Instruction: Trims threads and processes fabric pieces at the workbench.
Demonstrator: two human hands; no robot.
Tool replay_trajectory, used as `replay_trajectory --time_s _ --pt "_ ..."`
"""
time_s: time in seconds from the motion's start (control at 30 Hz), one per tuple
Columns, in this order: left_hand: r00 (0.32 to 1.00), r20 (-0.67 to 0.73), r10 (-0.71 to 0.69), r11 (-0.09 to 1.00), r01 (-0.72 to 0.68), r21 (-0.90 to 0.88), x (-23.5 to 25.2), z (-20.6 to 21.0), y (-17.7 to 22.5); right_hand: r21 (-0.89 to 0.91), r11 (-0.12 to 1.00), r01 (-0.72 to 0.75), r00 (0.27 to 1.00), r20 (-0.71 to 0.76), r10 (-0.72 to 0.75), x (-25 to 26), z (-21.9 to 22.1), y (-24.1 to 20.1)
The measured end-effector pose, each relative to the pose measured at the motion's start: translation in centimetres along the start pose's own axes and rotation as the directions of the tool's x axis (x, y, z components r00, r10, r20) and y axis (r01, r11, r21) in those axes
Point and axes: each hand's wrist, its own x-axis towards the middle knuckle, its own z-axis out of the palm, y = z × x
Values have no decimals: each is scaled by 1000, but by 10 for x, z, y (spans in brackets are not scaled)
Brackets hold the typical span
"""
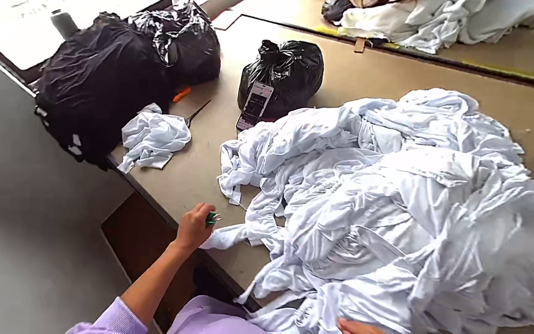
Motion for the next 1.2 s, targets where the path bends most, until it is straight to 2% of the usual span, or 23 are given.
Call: replay_trajectory --time_s 0.1,0.23,0.3,0.37,0.47,0.57,0.63,0.7,0.77,0.83,0.87,0.9,0.93,0.97,1.0,1.03,1.07,1.13,1.17,1.2 --pt "967 252 43 999 -48 15 77 4 -21 -2 982 -191 980 -62 190 30 84 -34" --pt "882 439 174 980 -197 5 129 12 -36 -88 959 -269 963 -2 270 72 136 -72" --pt "856 454 248 964 -265 -27 138 2 -45 -136 932 -337 942 -45 334 84 148 -74" --pt "854 460 242 967 -250 -45 136 -26 -56 -146 897 -418 908 -86 409 98 153 -74" --pt "875 426 230 969 -246 -20 128 -53 -110 -127 860 -494 869 -114 482 129 155 -65" --pt "888 442 125 980 -179 83 113 -92 -155 -107 858 -502 863 -120 490 183 160 -50" --pt "860 510 29 978 -130 164 106 -118 -170 -74 852 -519 850 -148 505 233 165 -39" --pt "828 558 -63 969 -84 234 104 -134 -174 -11 800 -600 791 -162 591 290 169 -29" --pt "863 502 -62 973 -61 224 100 -141 -173 -39 708 -706 706 -118 698 338 173 -20" --pt "939 338 58 989 -100 106 100 -142 -165 -139 629 -765 638 -24 770 364 169 -20" --pt "964 237 119 992 -128 23 102 -141 -156 -141 653 -744 659 5 752 365 166 -28" --pt "979 160 130 990 -119 -76 107 -138 -142 -95 742 -664 746 -16 666 355 165 -40" --pt "986 147 73 976 -40 -214 113 -134 -123 -25 856 -517 854 -82 514 338 167 -54" --pt "976 216 -16 916 101 -389 119 -128 -101 57 940 -335 929 -149 340 317 172 -71" --pt "935 349 -64 790 261 -554 125 -120 -80 164 970 -177 966 -158 203 295 174 -92" --pt "866 498 -46 637 410 -653 131 -109 -61 291 954 -66 990 -99 99 274 175 -113" --pt "781 624 15 516 529 -674 138 -95 -43 390 921 1 1000 2 -2 255 177 -129" --pt "637 759 138 413 659 -628 152 -67 -11 427 904 -4 950 285 -130 231 186 -145" --pt "603 779 173 407 676 -614 160 -55 6 393 917 -74 868 478 -135 227 186 -148" --pt "583 783 216 426 666 -613 169 -46 23 323 934 -154 743 661 -106 228 183 -148"
